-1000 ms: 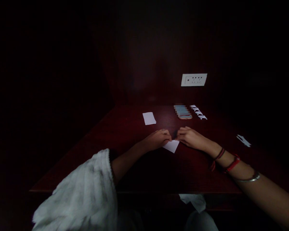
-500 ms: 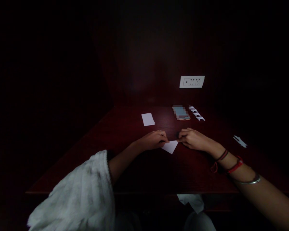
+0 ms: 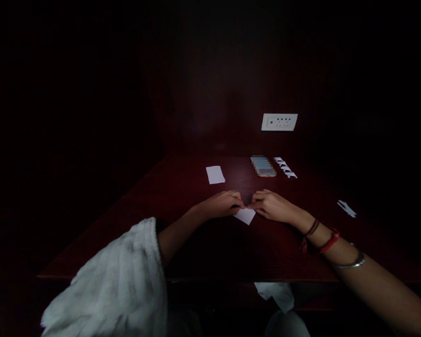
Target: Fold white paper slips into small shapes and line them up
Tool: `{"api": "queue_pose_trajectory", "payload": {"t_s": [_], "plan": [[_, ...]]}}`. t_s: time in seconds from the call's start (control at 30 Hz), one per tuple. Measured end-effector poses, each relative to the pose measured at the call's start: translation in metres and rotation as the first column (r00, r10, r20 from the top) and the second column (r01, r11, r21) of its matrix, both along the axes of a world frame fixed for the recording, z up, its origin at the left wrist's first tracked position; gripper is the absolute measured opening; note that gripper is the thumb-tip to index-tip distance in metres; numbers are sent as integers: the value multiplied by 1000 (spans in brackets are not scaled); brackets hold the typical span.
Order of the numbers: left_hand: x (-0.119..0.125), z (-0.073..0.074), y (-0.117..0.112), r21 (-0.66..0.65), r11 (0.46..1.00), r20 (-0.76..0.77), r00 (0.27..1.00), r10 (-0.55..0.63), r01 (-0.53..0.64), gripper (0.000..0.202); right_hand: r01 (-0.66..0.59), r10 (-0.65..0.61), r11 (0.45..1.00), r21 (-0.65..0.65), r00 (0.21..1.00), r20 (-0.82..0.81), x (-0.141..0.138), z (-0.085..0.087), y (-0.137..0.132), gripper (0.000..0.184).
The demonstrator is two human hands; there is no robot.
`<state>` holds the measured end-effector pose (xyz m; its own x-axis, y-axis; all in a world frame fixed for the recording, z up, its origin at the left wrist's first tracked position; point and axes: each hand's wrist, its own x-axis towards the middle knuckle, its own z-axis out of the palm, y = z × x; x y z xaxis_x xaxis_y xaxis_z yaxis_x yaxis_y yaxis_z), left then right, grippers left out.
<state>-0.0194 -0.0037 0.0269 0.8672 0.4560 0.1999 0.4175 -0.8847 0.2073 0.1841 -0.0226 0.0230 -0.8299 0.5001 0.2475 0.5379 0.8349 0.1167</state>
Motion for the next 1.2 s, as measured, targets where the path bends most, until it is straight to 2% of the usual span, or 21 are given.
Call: {"api": "queue_pose_trajectory", "payload": {"t_s": [0.5, 0.9, 1.07, 1.2], "plan": [[-4, 1, 2, 72, 997, -78, 997, -16, 21, 22, -5, 6, 999, -53, 1000, 19, 11, 6, 6, 27], [-7, 0, 2, 91, 995, -69, 997, -29, 35, 21, 37, -35, 997, -68, 999, 38, 26, 8, 11, 32], [-8, 0, 1, 102, 994, -74, 997, -33, 40, 20, 73, -74, 995, -71, 997, -9, 33, 4, 14, 32], [-6, 2, -2, 116, 993, -80, 997, -21, 31, 20, 64, -69, 996, -63, 993, -93, 28, 2, 12, 35]]}}
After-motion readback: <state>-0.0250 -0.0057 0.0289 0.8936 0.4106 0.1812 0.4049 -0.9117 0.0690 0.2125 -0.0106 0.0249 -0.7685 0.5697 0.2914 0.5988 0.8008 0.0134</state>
